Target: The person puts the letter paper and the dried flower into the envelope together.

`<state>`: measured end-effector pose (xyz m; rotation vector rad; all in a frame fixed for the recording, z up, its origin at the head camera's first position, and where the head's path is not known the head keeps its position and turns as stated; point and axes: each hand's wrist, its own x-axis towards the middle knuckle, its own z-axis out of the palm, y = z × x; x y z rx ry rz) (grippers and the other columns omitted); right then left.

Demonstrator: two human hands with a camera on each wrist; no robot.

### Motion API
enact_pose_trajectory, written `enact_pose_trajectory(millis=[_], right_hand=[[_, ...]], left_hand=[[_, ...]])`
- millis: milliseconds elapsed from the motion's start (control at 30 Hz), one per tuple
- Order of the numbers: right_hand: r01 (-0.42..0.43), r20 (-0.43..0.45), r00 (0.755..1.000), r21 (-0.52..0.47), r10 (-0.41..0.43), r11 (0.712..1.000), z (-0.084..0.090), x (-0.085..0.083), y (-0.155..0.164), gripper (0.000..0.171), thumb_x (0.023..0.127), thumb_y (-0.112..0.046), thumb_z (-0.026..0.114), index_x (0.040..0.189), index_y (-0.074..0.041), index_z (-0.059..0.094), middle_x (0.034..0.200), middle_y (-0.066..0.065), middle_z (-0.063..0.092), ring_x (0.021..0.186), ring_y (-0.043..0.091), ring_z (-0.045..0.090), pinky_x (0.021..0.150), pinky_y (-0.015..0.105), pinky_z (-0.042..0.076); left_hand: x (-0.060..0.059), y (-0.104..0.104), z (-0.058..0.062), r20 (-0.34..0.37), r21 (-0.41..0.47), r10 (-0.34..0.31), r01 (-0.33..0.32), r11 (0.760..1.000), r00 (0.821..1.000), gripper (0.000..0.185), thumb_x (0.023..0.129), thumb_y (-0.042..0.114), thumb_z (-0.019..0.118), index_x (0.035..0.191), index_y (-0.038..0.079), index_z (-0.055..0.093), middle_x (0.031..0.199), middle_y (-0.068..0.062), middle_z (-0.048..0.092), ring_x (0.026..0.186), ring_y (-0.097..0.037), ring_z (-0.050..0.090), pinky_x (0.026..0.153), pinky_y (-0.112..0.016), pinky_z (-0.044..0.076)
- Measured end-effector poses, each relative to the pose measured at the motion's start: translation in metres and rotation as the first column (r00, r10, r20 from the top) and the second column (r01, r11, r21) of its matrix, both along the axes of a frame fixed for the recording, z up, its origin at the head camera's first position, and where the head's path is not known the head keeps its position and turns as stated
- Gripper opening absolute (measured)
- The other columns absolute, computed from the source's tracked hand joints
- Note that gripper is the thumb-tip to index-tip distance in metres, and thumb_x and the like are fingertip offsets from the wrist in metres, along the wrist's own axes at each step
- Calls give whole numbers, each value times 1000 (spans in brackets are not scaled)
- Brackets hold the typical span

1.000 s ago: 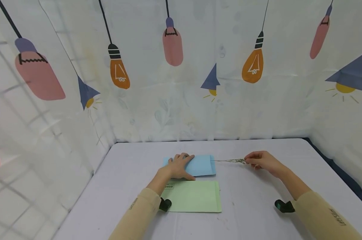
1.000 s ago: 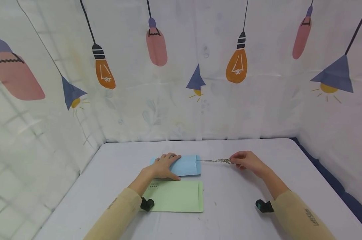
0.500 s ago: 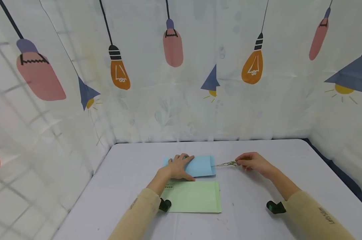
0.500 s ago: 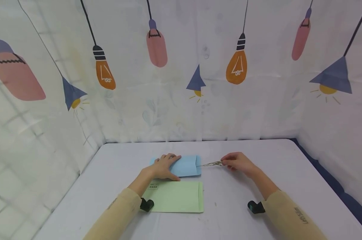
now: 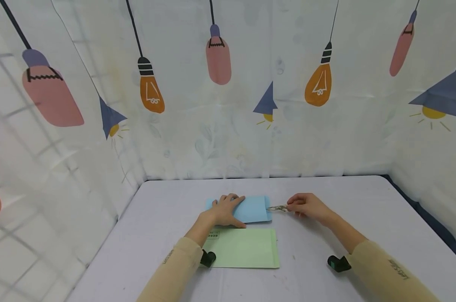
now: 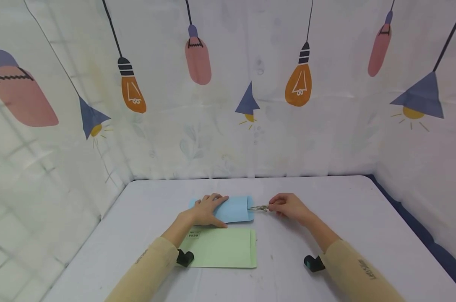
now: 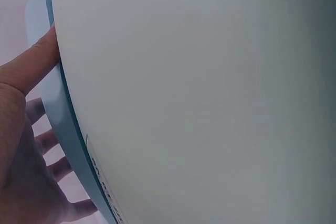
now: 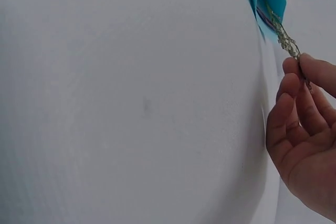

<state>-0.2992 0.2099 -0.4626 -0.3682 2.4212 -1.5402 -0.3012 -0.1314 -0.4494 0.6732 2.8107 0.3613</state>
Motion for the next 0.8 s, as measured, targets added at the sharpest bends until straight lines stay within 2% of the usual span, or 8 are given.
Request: enact_pose_trajectory(millis=[300, 800], right_hand=[[26, -18, 1000, 23, -26, 999, -5, -4, -16, 23, 95, -19, 76, 106, -1, 66, 89, 8, 70, 76, 23, 61, 66, 30, 52], [25, -30, 999, 0, -25, 1000, -3, -6, -38, 17, 97, -17, 74, 104, -2, 71, 89, 10, 68, 74, 21, 59, 66, 29, 52]], left_hand=[[0, -1, 0, -4, -4, 0, 0, 1000, 1000, 101, 82, 61, 81, 163, 24, 33, 160, -7, 32, 144, -38, 31, 108, -67, 28], [0, 1, -1, -5, -8, 2, -2, 1000, 1000, 102, 81, 61, 81, 163, 24, 33, 160, -6, 33, 144, -38, 31, 108, -67, 28]])
